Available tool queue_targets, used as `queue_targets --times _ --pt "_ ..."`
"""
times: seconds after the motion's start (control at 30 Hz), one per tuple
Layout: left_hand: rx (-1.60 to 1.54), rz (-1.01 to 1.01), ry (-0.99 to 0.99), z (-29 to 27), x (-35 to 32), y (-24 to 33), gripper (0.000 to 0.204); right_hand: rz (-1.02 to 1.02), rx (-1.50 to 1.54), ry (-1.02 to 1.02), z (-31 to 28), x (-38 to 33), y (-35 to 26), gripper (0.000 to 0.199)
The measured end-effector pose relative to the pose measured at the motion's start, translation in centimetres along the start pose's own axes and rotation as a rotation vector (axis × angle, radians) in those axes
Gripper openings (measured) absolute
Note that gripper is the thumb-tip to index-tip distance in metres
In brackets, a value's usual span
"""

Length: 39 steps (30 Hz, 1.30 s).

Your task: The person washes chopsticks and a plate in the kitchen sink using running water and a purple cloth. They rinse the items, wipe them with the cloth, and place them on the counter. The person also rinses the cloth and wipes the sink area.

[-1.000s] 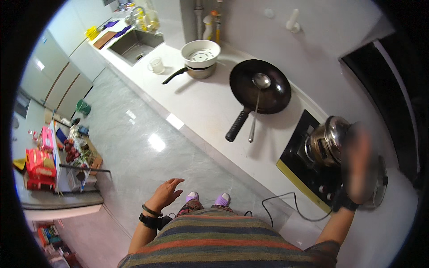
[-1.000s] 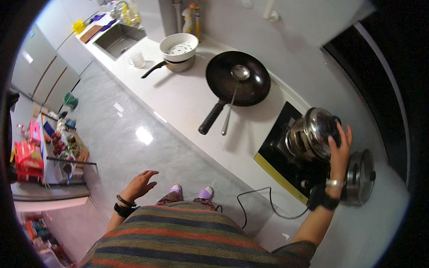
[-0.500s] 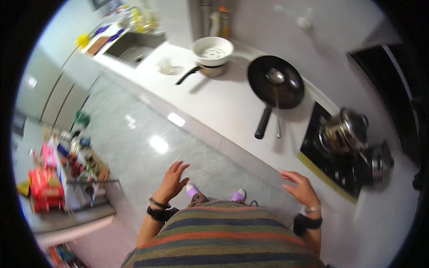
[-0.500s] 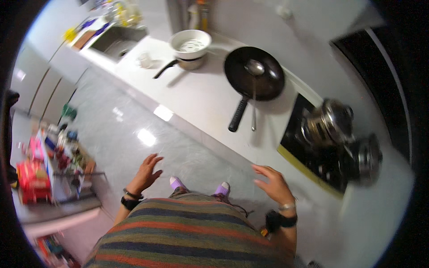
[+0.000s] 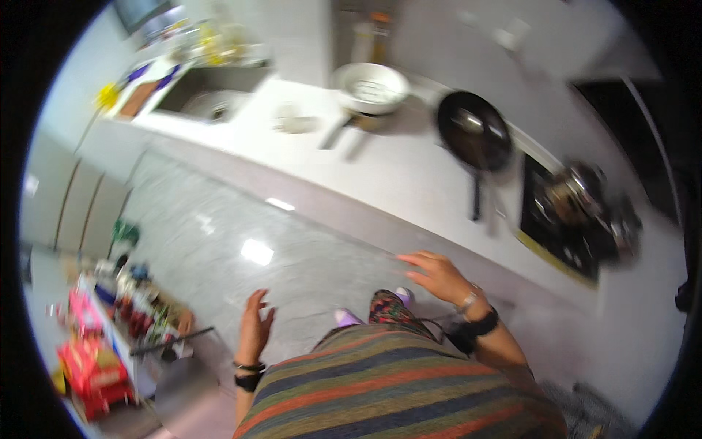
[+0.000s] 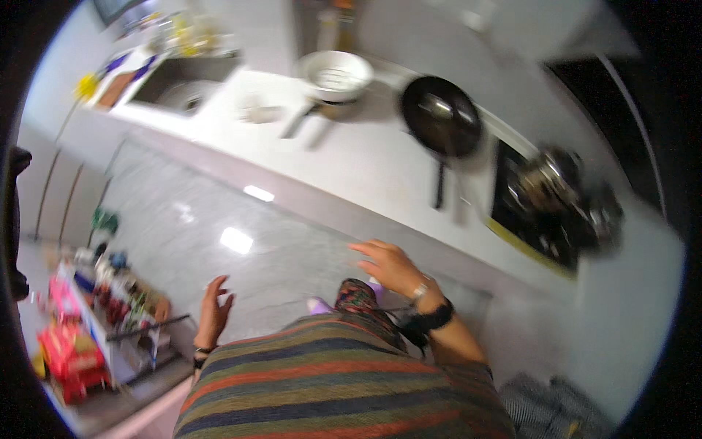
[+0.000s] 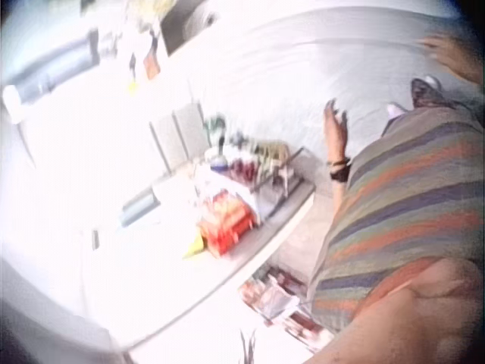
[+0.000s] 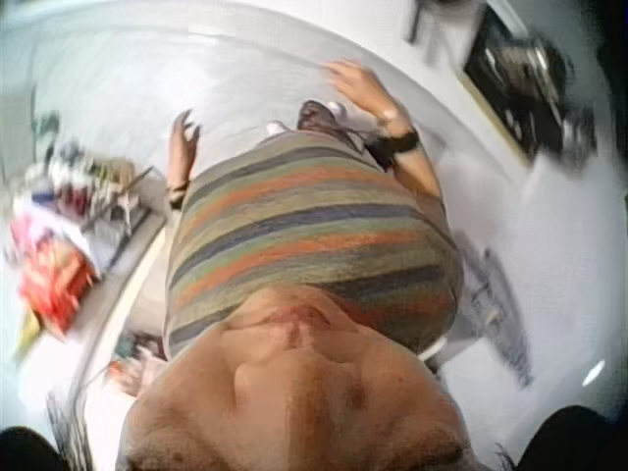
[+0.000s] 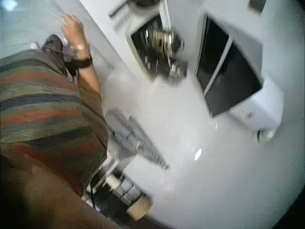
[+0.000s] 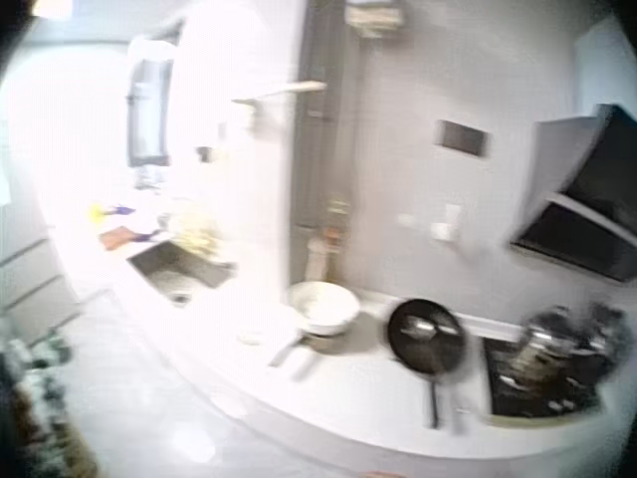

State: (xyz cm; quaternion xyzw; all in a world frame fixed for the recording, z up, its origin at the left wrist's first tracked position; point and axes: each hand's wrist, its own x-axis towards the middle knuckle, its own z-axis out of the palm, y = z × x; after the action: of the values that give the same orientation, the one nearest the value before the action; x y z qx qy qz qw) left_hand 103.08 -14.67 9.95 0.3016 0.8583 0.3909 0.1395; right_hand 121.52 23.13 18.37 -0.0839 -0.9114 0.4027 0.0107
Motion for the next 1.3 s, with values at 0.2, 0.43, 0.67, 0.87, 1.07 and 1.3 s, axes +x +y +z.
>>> queue_targets --times 0.2,0.43,0.67,0.87,1.07,1.3 --pt "0.095 -0.151 0.183 -5.1 2.0 -0.7 0.044 -0.063 0.032 0.026 2.9 11.1 -3.3 0.036" --pt "0.217 -0.210 0.373 -11.0 5.5 -7.1 0.059 -0.364 0.032 0.021 8.0 27.8 -5.5 0.035" --pt "0.278 -0.527 0.376 -17.5 7.7 -13.7 0.057 -0.369 0.213 -0.250 13.8 47.3 -9.0 0.035" --pt "0.202 -0.732 0.352 -21.8 8.9 -19.6 0.052 -0.531 0.116 -0.407 21.0 58.6 -13.1 0.034" --pt "0.235 -0.716 0.255 -32.2 11.4 -33.0 0.050 -0.305 0.092 -0.469 25.7 66.8 -14.1 0.032" --pt "0.292 -0.443 0.151 -49.8 27.6 -45.7 0.048 -0.119 0.203 -0.207 26.8 72.6 -17.3 0.032"
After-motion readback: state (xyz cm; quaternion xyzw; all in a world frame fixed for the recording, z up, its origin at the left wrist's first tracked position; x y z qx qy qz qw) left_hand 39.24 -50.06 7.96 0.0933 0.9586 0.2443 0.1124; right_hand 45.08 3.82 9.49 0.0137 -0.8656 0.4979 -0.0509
